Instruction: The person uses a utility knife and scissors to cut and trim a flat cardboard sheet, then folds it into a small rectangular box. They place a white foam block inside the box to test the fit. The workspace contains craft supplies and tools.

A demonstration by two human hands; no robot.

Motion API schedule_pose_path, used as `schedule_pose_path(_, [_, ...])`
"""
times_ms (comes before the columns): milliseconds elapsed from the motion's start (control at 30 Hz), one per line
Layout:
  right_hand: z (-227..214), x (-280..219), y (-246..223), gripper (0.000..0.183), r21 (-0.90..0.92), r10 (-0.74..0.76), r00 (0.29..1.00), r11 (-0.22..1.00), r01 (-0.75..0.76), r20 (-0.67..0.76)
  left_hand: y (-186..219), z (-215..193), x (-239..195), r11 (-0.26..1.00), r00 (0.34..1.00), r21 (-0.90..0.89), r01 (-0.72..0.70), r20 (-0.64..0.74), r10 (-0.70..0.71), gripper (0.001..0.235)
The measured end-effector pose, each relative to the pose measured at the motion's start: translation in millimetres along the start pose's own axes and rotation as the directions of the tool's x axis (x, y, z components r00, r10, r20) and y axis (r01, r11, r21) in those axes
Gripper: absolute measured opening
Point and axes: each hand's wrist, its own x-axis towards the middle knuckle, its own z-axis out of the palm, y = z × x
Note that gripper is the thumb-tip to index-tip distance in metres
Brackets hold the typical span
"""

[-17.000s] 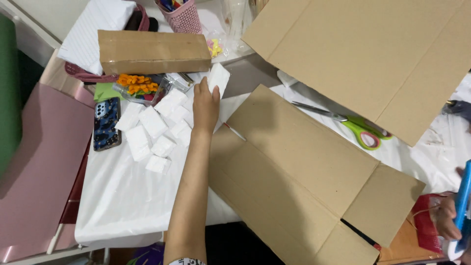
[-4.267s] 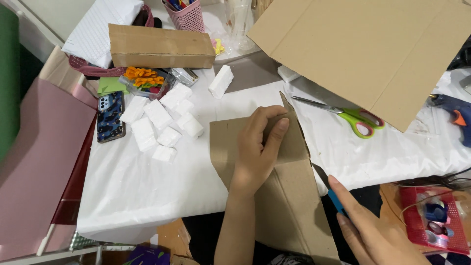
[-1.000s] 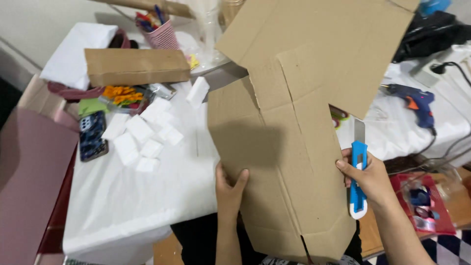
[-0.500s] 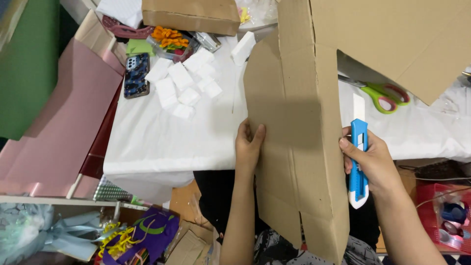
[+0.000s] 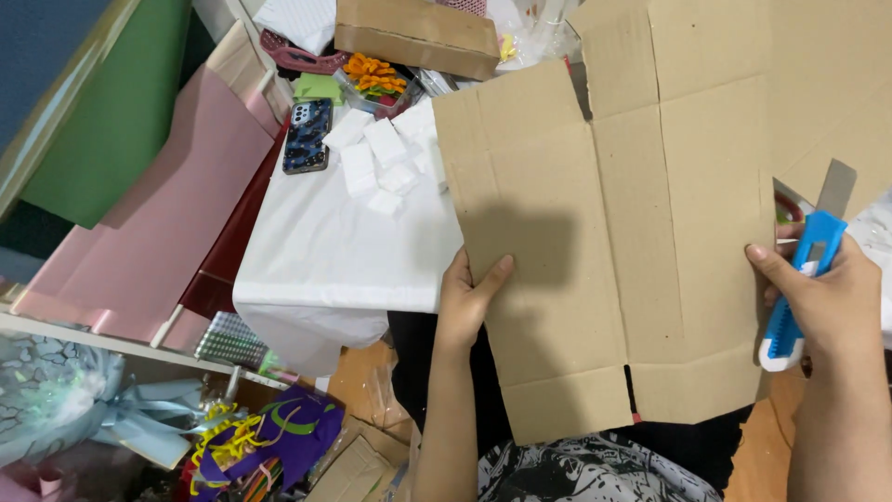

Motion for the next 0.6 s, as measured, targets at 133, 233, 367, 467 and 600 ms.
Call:
schedule_pose_path(133, [3.1,14.5,6.9,0.029,-0.02,-0.024,0.999,1.0,0.024,0.021,-6.3,-1.1,7.9,0.998,1.0,-0.069,-0.001,-0.026,-0.001,0.062])
schedule_pose_path(233, [7.0,26.7,8.3,0.029,-0.04,-0.027,0.997,0.999,0.029,0.066,-8.1,0.7,14.5,0.981,0.998,-0.188,0.049,-0.022,-0.054,0.067])
schedule_pose_path(367, [8.6,46.9,21.4,0.027,-0.111,-0.134,0.983,0.983,0.148,0.123,-10.0,0.9,20.5,0.966,0.998,-0.256,-0.031,-0.067,0.014,0.063])
schedule_pose_path(467, [10.0,51.6,22.6,0.021,-0.148,-0.191,0.975,0.967,0.207,0.115,-20.6,-12.8,25.8,0.92,0.975,-0.342,-0.192,-0.173,0.14,0.058])
schedule_pose_path(600, [12.9,55.7,26.1,0.036,-0.617,-0.098,0.942,0.732,0.287,0.322,-10.2,-29.0,18.4,0.807,0.899,-0.432,-0.403,-0.351,0.261,0.066])
